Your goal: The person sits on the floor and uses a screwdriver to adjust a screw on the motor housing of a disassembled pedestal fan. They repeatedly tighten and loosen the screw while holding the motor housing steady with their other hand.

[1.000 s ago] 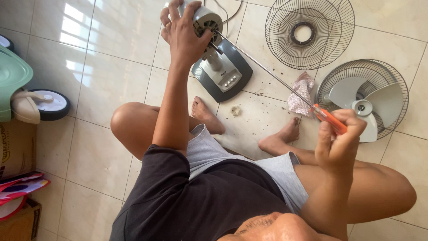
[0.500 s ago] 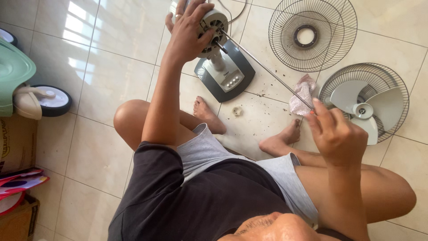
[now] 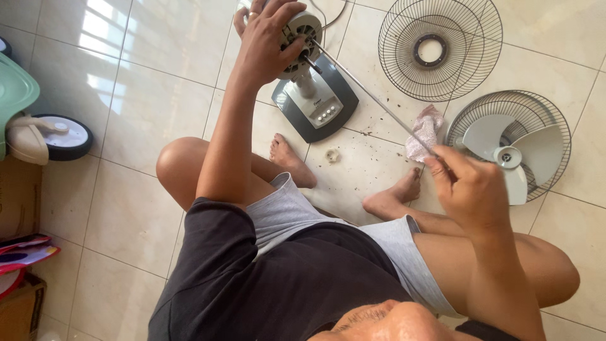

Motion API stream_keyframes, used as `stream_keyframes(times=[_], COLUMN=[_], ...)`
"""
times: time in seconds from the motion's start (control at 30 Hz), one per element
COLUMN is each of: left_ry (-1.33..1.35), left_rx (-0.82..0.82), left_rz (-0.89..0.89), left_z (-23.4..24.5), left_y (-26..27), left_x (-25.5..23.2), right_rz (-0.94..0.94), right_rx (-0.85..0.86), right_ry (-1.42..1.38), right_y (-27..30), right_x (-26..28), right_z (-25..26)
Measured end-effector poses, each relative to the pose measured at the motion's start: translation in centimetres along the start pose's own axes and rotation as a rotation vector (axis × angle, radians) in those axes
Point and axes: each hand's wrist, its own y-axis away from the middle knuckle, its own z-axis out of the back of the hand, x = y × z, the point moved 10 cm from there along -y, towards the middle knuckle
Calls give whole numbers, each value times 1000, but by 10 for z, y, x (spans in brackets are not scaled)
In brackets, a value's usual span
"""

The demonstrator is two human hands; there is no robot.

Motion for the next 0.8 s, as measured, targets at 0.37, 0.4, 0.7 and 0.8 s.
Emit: stream_keyframes(times=[0.37, 0.4, 0.7, 0.8], left_ry=[46, 28, 46, 12], left_rx=[-35, -33, -17, -56], left_rz=[9, 17, 25, -32], left_z=[2, 1, -4, 1], left_y=[3, 3, 2, 3], left_x=[0, 2, 3, -4], right_rz=[307, 292, -173, 212], right_rx=[-170, -175, 9, -107], right_ry=[503, 481, -260, 234], right_y=[1, 0, -6, -4], right_x=[38, 37, -14, 25], right_z=[10, 12, -5, 5])
